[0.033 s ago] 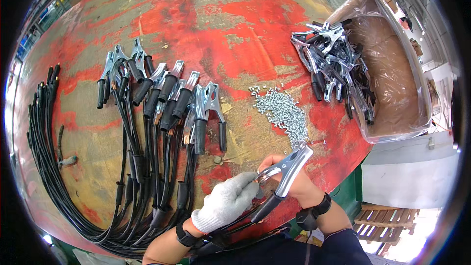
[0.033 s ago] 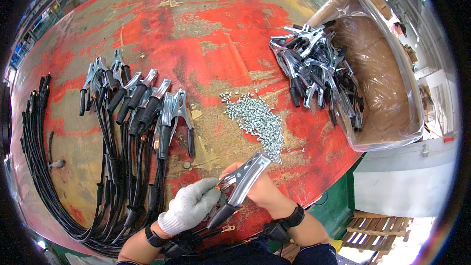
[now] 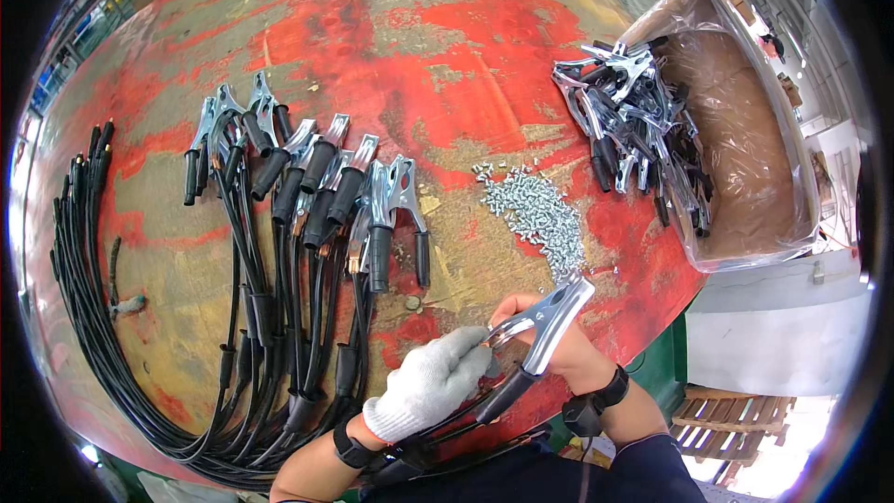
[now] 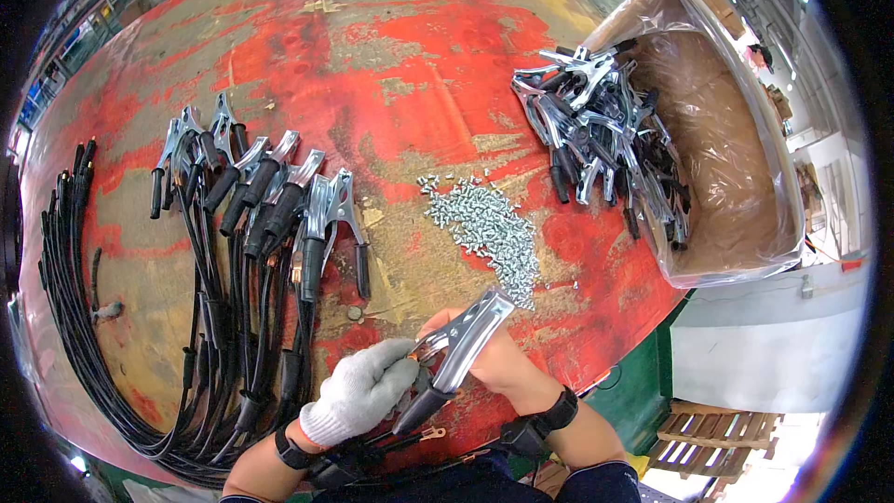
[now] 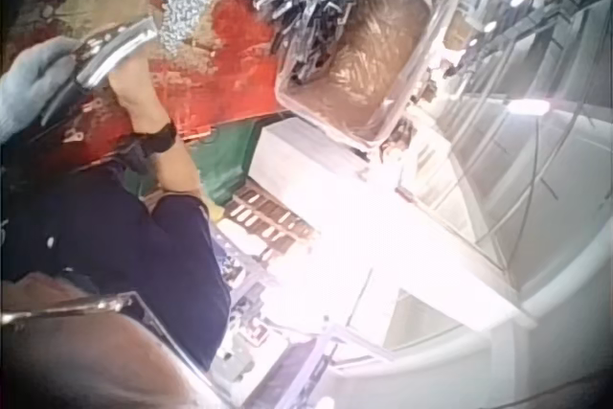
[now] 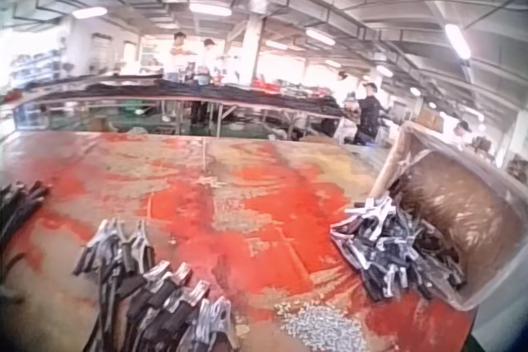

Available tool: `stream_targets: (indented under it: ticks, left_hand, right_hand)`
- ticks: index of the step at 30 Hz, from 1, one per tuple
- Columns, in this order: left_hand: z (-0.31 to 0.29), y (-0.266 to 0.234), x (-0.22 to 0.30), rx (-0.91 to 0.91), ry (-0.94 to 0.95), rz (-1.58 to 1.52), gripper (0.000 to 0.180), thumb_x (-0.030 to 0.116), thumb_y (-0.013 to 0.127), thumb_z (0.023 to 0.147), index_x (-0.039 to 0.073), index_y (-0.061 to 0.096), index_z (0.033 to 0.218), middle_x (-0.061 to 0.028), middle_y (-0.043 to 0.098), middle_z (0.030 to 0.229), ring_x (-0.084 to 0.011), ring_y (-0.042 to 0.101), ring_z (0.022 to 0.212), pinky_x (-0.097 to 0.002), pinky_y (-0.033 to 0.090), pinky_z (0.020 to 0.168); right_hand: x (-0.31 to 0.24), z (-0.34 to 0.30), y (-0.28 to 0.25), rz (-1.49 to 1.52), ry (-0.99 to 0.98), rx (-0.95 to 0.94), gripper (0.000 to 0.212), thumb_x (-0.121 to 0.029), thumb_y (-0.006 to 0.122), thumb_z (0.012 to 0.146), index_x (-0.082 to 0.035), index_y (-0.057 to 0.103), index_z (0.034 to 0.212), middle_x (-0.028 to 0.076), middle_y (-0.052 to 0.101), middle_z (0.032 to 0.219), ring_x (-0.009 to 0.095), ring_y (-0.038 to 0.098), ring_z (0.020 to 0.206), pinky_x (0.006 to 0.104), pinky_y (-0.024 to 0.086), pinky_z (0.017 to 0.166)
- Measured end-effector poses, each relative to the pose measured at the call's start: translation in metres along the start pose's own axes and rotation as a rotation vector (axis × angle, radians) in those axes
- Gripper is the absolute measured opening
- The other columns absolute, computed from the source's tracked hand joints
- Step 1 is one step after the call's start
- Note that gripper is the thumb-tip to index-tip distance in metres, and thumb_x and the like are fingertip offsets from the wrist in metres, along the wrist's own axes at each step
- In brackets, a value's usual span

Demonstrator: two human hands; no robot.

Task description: Assembling metal battery clips by inserting screws, positioning springs, and tightening with an electric screwdriver.

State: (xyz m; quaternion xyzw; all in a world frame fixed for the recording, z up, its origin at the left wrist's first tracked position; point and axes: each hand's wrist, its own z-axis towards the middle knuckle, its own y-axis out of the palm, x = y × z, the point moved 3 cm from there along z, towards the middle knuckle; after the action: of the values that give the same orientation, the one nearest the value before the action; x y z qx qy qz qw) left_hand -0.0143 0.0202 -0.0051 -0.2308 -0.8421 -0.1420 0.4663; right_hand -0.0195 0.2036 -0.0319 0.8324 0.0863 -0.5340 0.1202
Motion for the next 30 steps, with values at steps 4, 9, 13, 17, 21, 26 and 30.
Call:
stream_targets:
  ticks: [4,9,13,17,21,26,30]
  left_hand:
    - [0.001,0.0,-0.002,-0.005,0.027,0.046,0.031,0.02,0.054,0.092,0.002,0.059,0.117,-0.0103,0.067,0.078,-0.0159,0.065,0.066,-0.03,0.051,0.062]
    - [0.004,0.0,-0.004,-0.019,0.065,0.069,0.031,0.019,0.052,0.093,0.003,0.055,0.12,-0.0092,0.069,0.082,-0.0164,0.065,0.065,-0.0305,0.051,0.062]
    - [0.003,-0.001,0.0,0.102,0.077,-0.087,0.035,0.012,0.055,0.09,0.004,0.054,0.124,-0.0113,0.066,0.077,-0.0156,0.066,0.068,-0.0298,0.052,0.064]
    - [0.006,-0.003,-0.001,0.173,0.364,0.331,0.034,0.01,0.053,0.09,0.005,0.053,0.124,-0.0102,0.07,0.082,-0.0172,0.068,0.066,-0.031,0.053,0.062]
    - [0.003,-0.005,0.003,0.198,0.111,0.055,0.035,0.009,0.051,0.09,0.004,0.053,0.125,-0.0084,0.07,0.079,-0.0124,0.065,0.061,-0.0288,0.053,0.055]
    - [0.013,-0.004,-0.025,0.164,0.029,-0.277,0.031,0.011,0.042,0.096,0.004,0.05,0.125,-0.0126,0.066,0.083,-0.0154,0.063,0.057,-0.0252,0.05,0.048]
    - [0.015,-0.003,-0.02,0.12,-0.03,-0.437,0.031,0.013,0.037,0.098,0.006,0.046,0.127,-0.0115,0.067,0.078,-0.014,0.06,0.05,-0.0244,0.047,0.041]
  right_hand:
    - [0.001,0.001,-0.004,-0.017,0.02,-0.027,0.017,0.0,0.062,0.082,0.001,0.064,0.099,0.006,0.066,0.09,0.012,0.061,0.084,0.0263,0.049,0.072]
    - [0.006,0.003,-0.005,0.105,-0.018,0.0,0.022,-0.02,0.06,0.091,0.001,0.063,0.09,0.007,0.065,0.086,0.013,0.061,0.077,0.0257,0.047,0.07]
    - [0.01,-0.004,-0.007,0.349,0.119,0.17,0.025,-0.022,0.054,0.094,0.001,0.064,0.092,0.009,0.065,0.085,0.015,0.061,0.078,0.0275,0.048,0.07]
    - [0.005,-0.022,-0.006,0.322,0.176,0.005,0.027,-0.019,0.048,0.098,0.001,0.061,0.111,0.007,0.066,0.096,0.018,0.062,0.088,0.0342,0.049,0.079]
    - [-0.026,-0.018,-0.03,-0.896,-0.375,0.185,0.023,-0.018,0.054,0.094,-0.002,0.065,0.107,0.009,0.066,0.094,0.025,0.062,0.083,0.0374,0.049,0.075]
    - [-0.018,-0.013,-0.067,-1.075,-0.34,0.464,0.012,-0.016,0.07,0.081,-0.01,0.071,0.091,0.007,0.062,0.082,0.024,0.061,0.077,0.0336,0.049,0.067]
    - [-0.009,-0.009,-0.065,-1.196,-0.465,0.443,0.01,-0.017,0.074,0.076,-0.011,0.07,0.083,0.005,0.06,0.078,0.024,0.06,0.073,0.0349,0.049,0.065]
